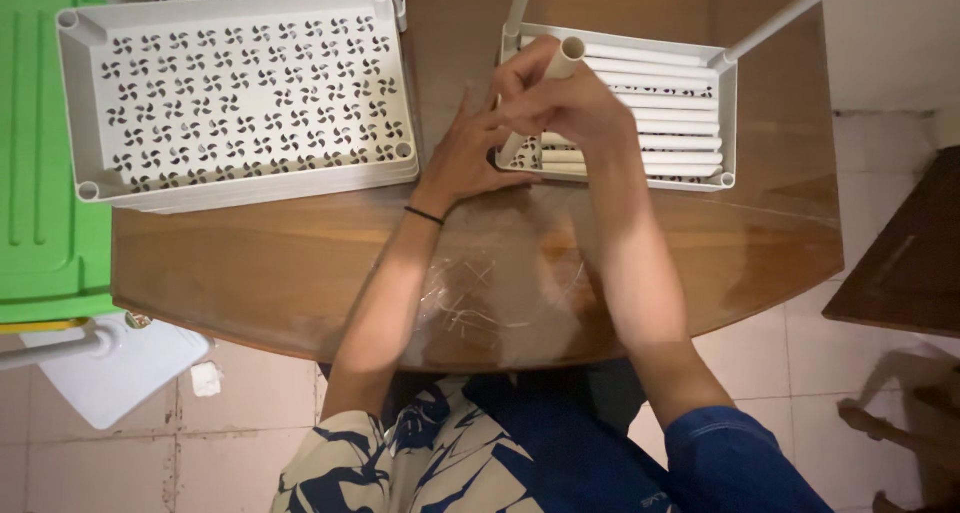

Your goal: The person assembles a white plastic tray by inserting cylindrical rods into designated slots. They handle the tray and rods with both hands, aligning and pressing each rod into place. The tray is then positioned on a wooden table next to another similar tray.

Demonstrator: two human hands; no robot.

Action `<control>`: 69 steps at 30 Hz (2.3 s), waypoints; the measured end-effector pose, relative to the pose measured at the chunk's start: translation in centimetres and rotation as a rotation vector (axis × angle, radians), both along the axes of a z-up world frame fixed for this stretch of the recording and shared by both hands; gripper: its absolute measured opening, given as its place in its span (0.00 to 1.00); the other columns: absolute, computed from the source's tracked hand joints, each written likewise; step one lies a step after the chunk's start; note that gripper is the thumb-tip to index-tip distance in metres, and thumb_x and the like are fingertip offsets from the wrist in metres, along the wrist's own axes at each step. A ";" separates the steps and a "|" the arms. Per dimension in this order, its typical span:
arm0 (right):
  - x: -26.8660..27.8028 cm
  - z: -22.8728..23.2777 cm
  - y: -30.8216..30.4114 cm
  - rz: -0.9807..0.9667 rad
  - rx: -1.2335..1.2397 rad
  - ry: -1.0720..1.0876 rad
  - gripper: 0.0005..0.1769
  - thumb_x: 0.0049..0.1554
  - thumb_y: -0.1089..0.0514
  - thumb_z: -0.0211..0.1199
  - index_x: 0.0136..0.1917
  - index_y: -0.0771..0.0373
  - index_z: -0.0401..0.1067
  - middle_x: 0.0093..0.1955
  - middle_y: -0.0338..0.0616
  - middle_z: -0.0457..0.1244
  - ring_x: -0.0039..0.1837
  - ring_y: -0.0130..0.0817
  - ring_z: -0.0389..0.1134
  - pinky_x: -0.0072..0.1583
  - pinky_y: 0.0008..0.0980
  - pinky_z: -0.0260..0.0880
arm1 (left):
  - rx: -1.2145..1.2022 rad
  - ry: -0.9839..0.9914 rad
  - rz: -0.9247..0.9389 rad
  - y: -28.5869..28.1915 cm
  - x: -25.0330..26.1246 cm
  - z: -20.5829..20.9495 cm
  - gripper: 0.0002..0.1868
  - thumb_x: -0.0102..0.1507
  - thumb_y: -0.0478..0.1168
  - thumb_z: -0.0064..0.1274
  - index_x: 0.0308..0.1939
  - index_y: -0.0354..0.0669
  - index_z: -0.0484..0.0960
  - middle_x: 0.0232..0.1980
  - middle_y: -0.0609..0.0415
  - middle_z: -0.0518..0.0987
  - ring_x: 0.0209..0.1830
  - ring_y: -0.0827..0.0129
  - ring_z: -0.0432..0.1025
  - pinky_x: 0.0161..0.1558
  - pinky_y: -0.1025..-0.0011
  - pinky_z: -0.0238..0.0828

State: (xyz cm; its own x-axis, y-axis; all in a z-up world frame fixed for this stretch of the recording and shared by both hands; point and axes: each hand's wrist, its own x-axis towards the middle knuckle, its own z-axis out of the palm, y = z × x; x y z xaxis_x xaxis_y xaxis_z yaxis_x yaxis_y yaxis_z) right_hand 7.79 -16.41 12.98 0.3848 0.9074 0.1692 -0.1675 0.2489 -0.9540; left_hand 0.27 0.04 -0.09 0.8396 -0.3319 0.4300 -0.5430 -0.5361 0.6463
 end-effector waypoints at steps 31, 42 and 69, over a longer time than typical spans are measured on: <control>-1.8 3.6 -1.0 -0.068 -0.117 -0.105 0.16 0.59 0.59 0.68 0.36 0.67 0.66 0.32 0.38 0.59 0.35 0.23 0.58 0.38 0.24 0.52 | -0.241 0.152 0.051 -0.6 -0.4 1.1 0.33 0.49 0.54 0.74 0.55 0.51 0.82 0.66 0.50 0.76 0.68 0.50 0.72 0.65 0.58 0.72; 3.4 0.8 2.5 0.484 0.203 0.009 0.20 0.54 0.60 0.67 0.28 0.67 0.59 0.25 0.42 0.54 0.26 0.30 0.51 0.32 0.33 0.46 | -0.137 0.131 0.037 0.8 -0.7 0.5 0.29 0.53 0.56 0.73 0.54 0.54 0.85 0.69 0.49 0.72 0.72 0.51 0.68 0.67 0.58 0.72; -5.3 -1.9 4.1 -1.148 0.105 -0.146 0.22 0.63 0.64 0.63 0.28 0.64 0.65 0.24 0.32 0.53 0.26 0.21 0.47 0.31 0.29 0.40 | 0.022 -0.052 0.225 -2.0 0.0 -1.8 0.23 0.50 0.53 0.76 0.33 0.42 0.82 0.40 0.53 0.76 0.50 0.53 0.74 0.75 0.47 0.62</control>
State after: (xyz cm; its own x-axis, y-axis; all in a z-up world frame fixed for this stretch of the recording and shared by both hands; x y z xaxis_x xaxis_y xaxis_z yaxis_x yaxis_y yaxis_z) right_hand 2.47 -12.27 11.10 0.9424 0.0167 0.3340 0.3182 0.2620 -0.9111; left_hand 0.32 -1.92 -1.85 0.8704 -0.1489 0.4692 -0.4404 -0.6613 0.6072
